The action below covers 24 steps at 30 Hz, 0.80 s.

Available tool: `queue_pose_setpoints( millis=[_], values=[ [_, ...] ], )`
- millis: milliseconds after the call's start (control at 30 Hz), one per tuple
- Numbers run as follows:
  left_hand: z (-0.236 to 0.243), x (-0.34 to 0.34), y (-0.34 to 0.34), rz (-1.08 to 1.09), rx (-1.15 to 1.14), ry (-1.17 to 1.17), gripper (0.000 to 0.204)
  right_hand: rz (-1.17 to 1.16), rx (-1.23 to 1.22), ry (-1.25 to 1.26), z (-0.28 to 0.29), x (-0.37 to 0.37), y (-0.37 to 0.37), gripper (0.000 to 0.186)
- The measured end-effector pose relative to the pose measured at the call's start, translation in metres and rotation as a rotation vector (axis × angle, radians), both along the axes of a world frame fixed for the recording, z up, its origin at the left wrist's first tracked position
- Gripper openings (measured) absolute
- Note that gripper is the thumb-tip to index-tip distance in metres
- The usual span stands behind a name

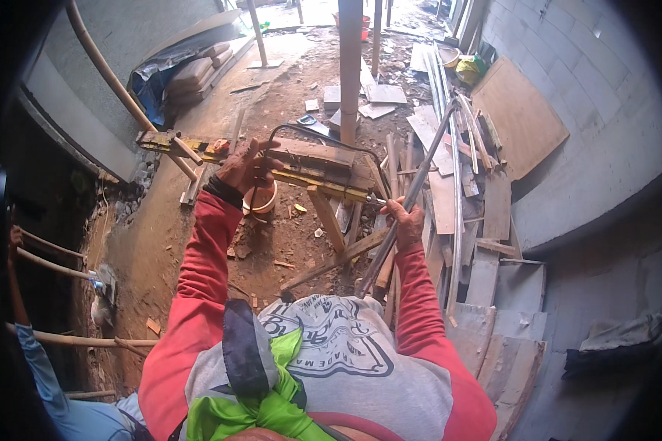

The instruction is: The person repeatedly bends a metal rod using a manual bending jig. They position the rod in the jig, pull the handle to bend it, and then remove it. This process is repeated multiple times throughout the clip.

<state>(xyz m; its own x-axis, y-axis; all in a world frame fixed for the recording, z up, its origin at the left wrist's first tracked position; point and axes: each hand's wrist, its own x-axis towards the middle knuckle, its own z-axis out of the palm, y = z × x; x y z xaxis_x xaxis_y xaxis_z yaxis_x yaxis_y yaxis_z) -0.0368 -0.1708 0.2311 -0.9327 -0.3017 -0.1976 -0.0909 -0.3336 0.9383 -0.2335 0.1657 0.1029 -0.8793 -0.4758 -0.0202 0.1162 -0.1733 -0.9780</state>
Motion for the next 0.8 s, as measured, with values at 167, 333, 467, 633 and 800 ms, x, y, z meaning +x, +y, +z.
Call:
queue_pose_setpoints(
  millis=[167, 333, 467, 633, 800],
  values=[
    [0.005, 0.007, 0.014, 0.095, -0.024, -0.045, 0.053, 0.036, -0.013, 0.123, 0.029, -0.010, 0.007, 0.013],
    [-0.001, 0.008, 0.007, 0.070, -0.064, 0.106, 0.049, 0.076, -0.041, 0.182, 0.042, -0.012, 0.003, 0.013],
    [-0.001, 0.017, 0.003, 0.144, 0.031, 0.119, 0.051, 0.124, -0.031, 0.210, 0.047, -0.010, -0.006, 0.012],
    [-0.003, 0.033, -0.002, 0.154, 0.208, 0.154, 0.051, 0.154, -0.005, 0.162, 0.045, -0.011, -0.020, 0.013],
    [-0.007, 0.047, 0.004, 0.268, 0.087, 0.129, 0.038, 0.180, 0.012, 0.125, 0.040, -0.011, -0.032, 0.013]
  ],
)
